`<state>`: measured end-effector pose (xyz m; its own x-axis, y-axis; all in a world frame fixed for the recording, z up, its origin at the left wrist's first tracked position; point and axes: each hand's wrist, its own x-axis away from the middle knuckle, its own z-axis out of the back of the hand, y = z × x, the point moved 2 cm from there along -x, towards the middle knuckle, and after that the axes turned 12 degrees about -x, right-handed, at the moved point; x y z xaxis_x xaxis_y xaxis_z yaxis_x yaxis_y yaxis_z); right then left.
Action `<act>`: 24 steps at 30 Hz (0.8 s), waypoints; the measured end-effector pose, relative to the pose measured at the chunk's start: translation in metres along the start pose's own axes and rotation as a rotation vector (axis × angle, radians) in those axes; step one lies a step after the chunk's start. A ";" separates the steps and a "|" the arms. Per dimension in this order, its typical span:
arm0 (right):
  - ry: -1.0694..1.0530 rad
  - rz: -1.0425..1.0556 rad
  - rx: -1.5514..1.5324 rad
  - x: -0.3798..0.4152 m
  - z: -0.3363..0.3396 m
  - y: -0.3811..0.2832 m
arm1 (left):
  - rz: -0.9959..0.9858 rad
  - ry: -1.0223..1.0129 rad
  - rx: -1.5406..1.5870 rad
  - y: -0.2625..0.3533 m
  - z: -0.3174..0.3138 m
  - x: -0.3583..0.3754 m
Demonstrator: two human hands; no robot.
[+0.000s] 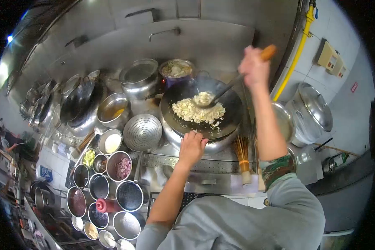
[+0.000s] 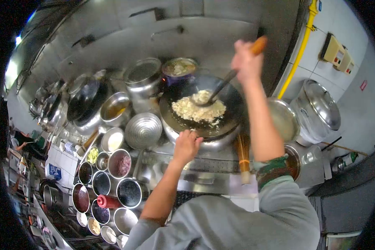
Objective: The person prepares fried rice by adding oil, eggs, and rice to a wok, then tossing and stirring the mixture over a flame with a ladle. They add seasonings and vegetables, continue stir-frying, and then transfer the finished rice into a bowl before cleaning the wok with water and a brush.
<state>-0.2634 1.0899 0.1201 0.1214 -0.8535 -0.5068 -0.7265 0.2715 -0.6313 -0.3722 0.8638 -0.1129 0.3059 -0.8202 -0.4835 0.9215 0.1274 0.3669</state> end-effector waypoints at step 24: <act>0.024 -0.136 0.413 -0.008 -0.043 0.028 | -0.001 0.064 -0.060 0.031 0.012 0.029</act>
<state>-0.3132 1.0851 0.1317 0.1783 -0.9026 -0.3918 -0.3724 0.3067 -0.8759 -0.3378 0.8373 -0.1061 0.3178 -0.7835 -0.5340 0.9339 0.1611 0.3193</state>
